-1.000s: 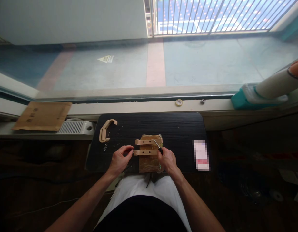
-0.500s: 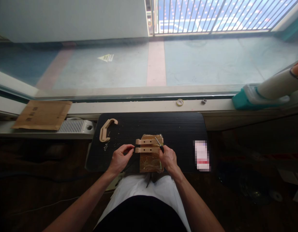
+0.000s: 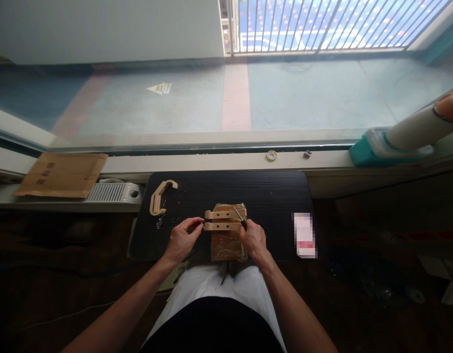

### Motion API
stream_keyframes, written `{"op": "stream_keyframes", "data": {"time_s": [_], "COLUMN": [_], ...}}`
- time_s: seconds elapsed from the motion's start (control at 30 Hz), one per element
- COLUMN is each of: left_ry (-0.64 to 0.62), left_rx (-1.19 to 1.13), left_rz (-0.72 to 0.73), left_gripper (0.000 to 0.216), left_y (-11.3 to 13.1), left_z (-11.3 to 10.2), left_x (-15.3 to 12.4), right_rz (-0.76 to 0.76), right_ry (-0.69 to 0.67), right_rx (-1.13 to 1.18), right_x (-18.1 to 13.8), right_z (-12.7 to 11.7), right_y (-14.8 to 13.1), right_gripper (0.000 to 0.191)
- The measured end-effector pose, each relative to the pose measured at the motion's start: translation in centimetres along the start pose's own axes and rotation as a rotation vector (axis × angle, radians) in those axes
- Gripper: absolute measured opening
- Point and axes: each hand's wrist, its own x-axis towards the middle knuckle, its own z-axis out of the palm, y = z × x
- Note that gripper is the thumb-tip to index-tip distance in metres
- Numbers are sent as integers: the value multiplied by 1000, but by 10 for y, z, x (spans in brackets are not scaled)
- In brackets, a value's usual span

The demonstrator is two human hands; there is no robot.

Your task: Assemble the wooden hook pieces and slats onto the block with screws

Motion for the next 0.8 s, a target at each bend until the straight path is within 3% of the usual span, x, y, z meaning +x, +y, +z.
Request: {"op": "stream_keyframes", "data": {"time_s": [0.1, 0.4, 0.8], "left_ry": [-10, -67, -137], "left_rx": [18, 328, 458], "left_rz": [36, 411, 470], "left_gripper": [14, 10, 13], "left_y": [5, 19, 15], "left_z": [4, 41, 57], "left_x": [-1, 6, 10], "right_rz": [-1, -1, 14], "right_ry": [-1, 11, 8], "right_rx": [-14, -35, -62], "right_x": [1, 0, 0], "right_z": [-1, -2, 0], "right_y": [-1, -1, -2], "right_gripper": [28, 30, 29]}}
